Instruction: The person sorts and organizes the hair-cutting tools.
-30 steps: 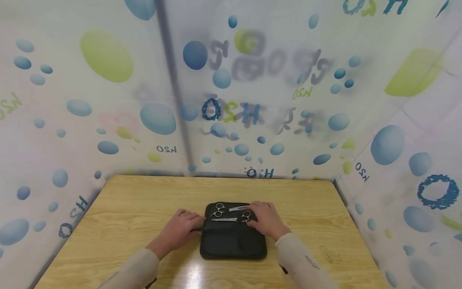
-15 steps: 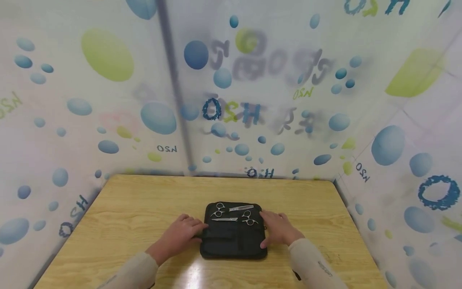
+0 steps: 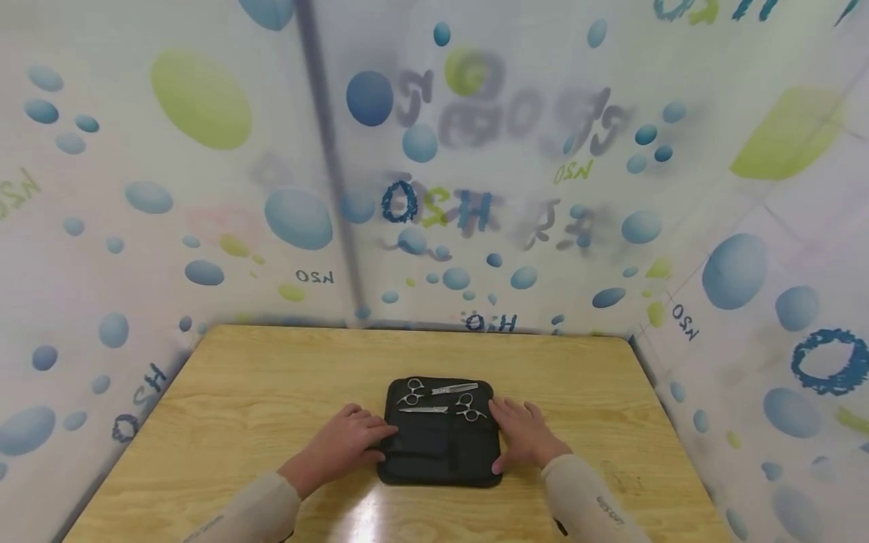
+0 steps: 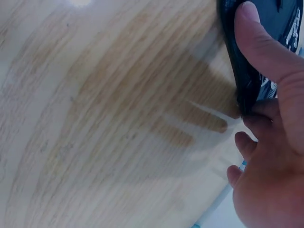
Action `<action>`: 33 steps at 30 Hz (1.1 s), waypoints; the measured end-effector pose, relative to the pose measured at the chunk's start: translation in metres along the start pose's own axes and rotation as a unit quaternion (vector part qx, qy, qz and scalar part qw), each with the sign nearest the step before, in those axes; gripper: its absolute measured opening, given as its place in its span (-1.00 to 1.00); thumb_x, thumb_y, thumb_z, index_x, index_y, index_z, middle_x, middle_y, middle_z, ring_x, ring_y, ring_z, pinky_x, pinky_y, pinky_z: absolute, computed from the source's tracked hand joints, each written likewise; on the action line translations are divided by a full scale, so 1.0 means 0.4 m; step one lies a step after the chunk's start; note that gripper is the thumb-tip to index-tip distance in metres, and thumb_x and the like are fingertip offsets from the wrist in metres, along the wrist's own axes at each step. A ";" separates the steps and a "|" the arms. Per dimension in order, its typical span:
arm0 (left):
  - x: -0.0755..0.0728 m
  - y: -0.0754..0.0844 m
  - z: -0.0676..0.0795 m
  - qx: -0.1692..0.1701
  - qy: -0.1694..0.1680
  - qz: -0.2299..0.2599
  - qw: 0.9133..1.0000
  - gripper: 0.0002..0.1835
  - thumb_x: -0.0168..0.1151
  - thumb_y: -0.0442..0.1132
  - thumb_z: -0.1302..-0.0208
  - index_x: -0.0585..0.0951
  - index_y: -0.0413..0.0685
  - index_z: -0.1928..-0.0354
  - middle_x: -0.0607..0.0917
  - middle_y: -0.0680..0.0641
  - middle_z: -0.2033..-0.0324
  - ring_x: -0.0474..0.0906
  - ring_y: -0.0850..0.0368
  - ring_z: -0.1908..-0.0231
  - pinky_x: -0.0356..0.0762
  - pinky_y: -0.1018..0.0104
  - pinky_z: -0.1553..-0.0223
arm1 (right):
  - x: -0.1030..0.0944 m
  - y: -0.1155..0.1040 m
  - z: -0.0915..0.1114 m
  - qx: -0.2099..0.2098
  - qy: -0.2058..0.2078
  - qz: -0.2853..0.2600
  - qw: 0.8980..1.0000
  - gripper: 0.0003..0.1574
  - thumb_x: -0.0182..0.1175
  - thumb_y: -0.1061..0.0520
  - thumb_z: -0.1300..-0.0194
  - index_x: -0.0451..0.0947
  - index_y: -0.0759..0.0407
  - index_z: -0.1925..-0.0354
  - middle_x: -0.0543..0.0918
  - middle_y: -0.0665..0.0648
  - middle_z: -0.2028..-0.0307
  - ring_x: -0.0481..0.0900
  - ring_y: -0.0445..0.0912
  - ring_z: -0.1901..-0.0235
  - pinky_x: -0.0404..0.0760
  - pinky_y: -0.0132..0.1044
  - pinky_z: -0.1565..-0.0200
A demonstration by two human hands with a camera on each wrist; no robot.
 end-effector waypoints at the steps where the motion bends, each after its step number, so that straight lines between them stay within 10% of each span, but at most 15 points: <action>1: 0.001 0.001 -0.001 0.003 -0.001 -0.004 1.000 -0.53 0.36 0.13 -0.13 0.66 0.18 -0.07 0.74 0.16 0.09 0.64 0.23 0.11 0.48 0.19 -0.03 | 0.003 0.000 0.001 0.000 0.001 0.003 1.000 0.44 0.58 -0.21 0.23 0.10 0.28 -0.47 0.17 0.28 -0.48 0.11 0.25 -0.46 -0.07 0.32 -0.40; 19: 0.001 0.020 -0.026 -0.031 -0.077 0.017 0.996 -0.58 0.31 0.12 -0.21 0.67 0.24 -0.09 0.74 0.13 0.06 0.62 0.22 0.06 0.46 0.13 -0.14 | 0.025 -0.019 -0.001 0.015 0.025 0.087 0.996 0.37 0.55 -0.23 0.20 0.16 0.23 -0.45 0.22 0.19 -0.47 0.19 0.15 -0.45 -0.10 0.27 -0.43; 33: 0.013 0.041 -0.039 -0.029 -0.071 0.006 0.997 -0.60 0.30 0.14 -0.22 0.67 0.24 -0.07 0.75 0.13 0.12 0.62 0.20 0.11 0.46 0.16 -0.10 | 0.022 -0.025 0.004 0.015 0.021 0.090 0.996 0.35 0.54 -0.23 0.18 0.17 0.25 -0.45 0.24 0.19 -0.47 0.20 0.13 -0.45 -0.06 0.22 -0.44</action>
Point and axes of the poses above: each hand's wrist, its own z-axis away from the middle knuckle, its own x-axis out of the palm, y = z × x, the point moved 1 cm from there along -z, towards the middle knuckle
